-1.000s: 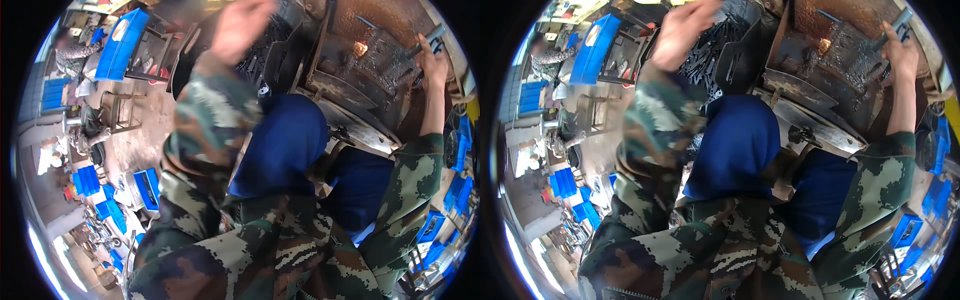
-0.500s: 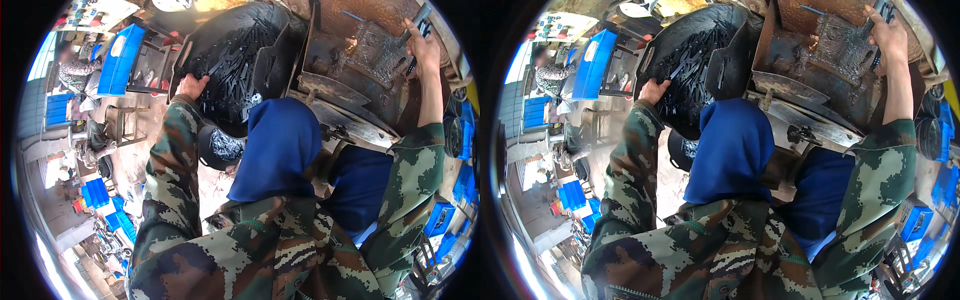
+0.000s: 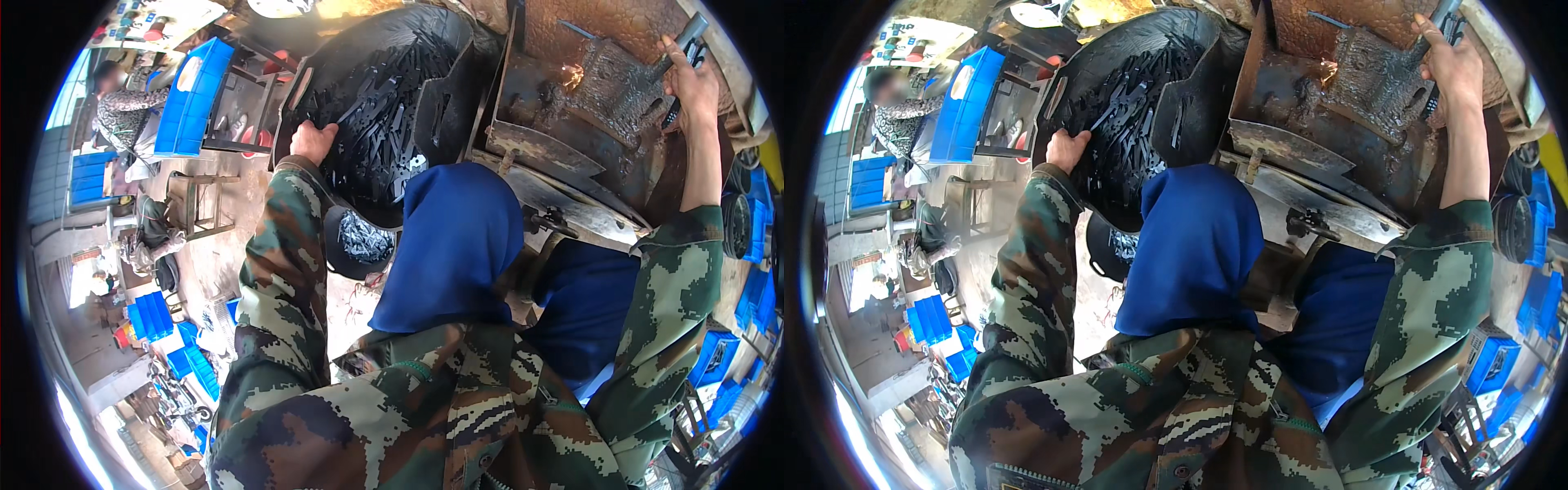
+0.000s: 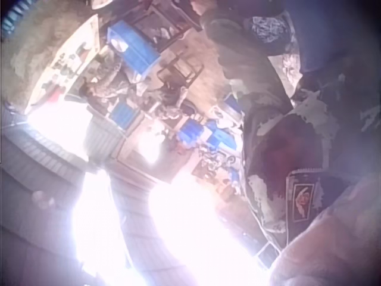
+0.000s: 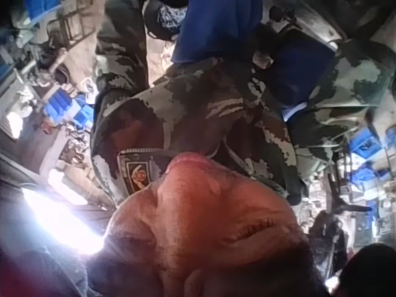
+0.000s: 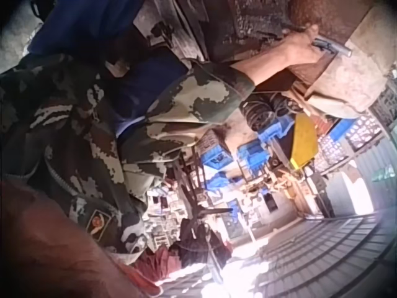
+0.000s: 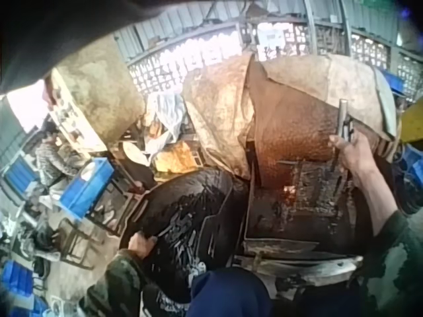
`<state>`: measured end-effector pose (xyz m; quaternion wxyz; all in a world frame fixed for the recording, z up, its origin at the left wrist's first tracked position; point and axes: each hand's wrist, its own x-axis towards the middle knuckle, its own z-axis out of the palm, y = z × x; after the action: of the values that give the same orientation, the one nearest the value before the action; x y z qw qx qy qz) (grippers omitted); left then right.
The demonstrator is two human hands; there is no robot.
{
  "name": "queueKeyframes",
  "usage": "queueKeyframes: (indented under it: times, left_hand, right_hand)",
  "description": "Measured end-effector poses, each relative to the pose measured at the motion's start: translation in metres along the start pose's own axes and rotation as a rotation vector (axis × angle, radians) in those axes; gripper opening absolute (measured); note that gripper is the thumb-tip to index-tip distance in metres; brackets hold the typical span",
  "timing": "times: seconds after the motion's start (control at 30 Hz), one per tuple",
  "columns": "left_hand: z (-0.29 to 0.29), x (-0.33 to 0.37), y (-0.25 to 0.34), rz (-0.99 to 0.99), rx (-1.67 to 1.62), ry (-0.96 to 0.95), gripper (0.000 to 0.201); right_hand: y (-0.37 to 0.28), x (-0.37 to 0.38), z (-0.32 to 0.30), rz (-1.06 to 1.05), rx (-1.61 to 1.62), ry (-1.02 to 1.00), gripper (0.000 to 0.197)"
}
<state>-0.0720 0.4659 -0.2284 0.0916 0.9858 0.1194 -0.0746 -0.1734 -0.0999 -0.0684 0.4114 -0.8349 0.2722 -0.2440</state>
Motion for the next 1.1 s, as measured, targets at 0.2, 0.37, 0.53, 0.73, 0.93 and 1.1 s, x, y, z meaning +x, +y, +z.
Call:
queueKeyframes:
  times: [0.2, 0.37, 0.53, 0.73, 0.93, 1.1]
  left_hand:
    - [0.015, 0.013, -0.014, 0.019, -0.017, 0.004, 0.063]
    - [0.027, 0.014, -0.027, 0.091, -0.098, 0.083, 0.056]
    - [0.026, 0.014, -0.031, 0.246, -0.138, 0.191, 0.053]
    - [0.006, -0.004, -0.010, 0.465, -0.344, 0.205, 0.040]
    - [0.012, -0.023, 0.019, 0.580, -0.316, 0.122, 0.036]
    - [0.022, -0.030, 0.017, 0.676, -0.239, 0.003, 0.044]
  right_hand:
    - [0.006, 0.007, -0.001, -0.005, -0.023, -0.029, 0.033]
    - [0.007, 0.007, 0.004, 0.002, 0.071, -0.023, 0.032]
    - [0.004, 0.006, 0.001, 0.028, 0.007, -0.036, 0.032]
    - [0.018, 0.015, 0.002, 0.005, 0.080, -0.020, 0.029]
    - [0.005, 0.005, 0.005, 0.027, 0.101, -0.046, 0.033]
    - [0.004, 0.004, 0.009, 0.029, 0.254, -0.010, 0.029]
